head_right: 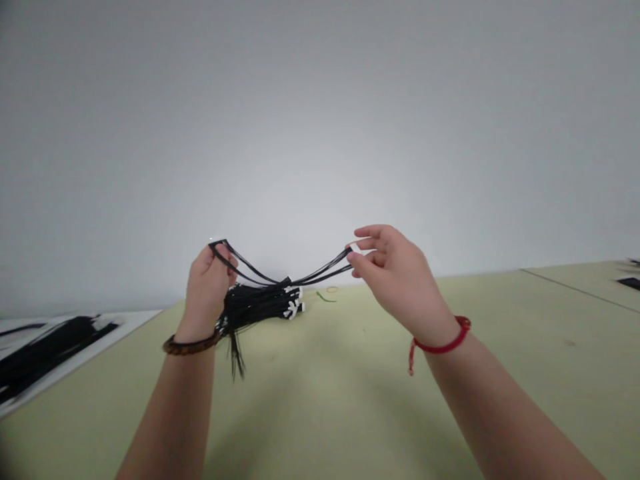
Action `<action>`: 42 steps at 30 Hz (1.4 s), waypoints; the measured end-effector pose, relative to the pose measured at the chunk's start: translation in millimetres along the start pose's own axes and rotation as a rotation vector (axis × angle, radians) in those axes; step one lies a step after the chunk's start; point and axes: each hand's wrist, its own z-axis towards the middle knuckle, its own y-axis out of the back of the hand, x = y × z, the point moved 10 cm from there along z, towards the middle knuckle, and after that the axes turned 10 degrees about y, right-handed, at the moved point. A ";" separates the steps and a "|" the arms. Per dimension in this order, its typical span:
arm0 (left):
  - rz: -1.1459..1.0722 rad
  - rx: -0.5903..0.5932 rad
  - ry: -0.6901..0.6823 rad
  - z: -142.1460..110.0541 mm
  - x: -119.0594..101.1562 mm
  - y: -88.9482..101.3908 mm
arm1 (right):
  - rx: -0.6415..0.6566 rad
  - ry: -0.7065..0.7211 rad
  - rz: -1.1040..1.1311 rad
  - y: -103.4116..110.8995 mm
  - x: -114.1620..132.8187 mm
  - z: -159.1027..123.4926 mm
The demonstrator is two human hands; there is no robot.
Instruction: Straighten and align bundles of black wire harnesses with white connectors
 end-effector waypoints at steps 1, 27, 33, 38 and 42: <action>-0.038 0.041 0.029 -1.0 0.6 -4.3 | 0.022 -0.019 0.033 -2.0 -3.4 0.8; 0.129 0.915 0.005 -102.2 -19.9 -130.6 | 0.329 -0.089 0.309 -47.5 12.8 -14.7; 0.189 0.899 -0.066 -101.4 -23.7 -128.6 | 0.317 -0.081 0.229 -44.2 16.0 -13.0; 0.232 0.884 -0.110 -101.5 -27.7 -127.6 | 0.345 -0.089 0.216 -44.8 17.2 -14.2; 0.226 0.876 -0.109 -101.9 -26.5 -129.2 | 0.348 -0.091 0.258 -47.5 16.0 -14.2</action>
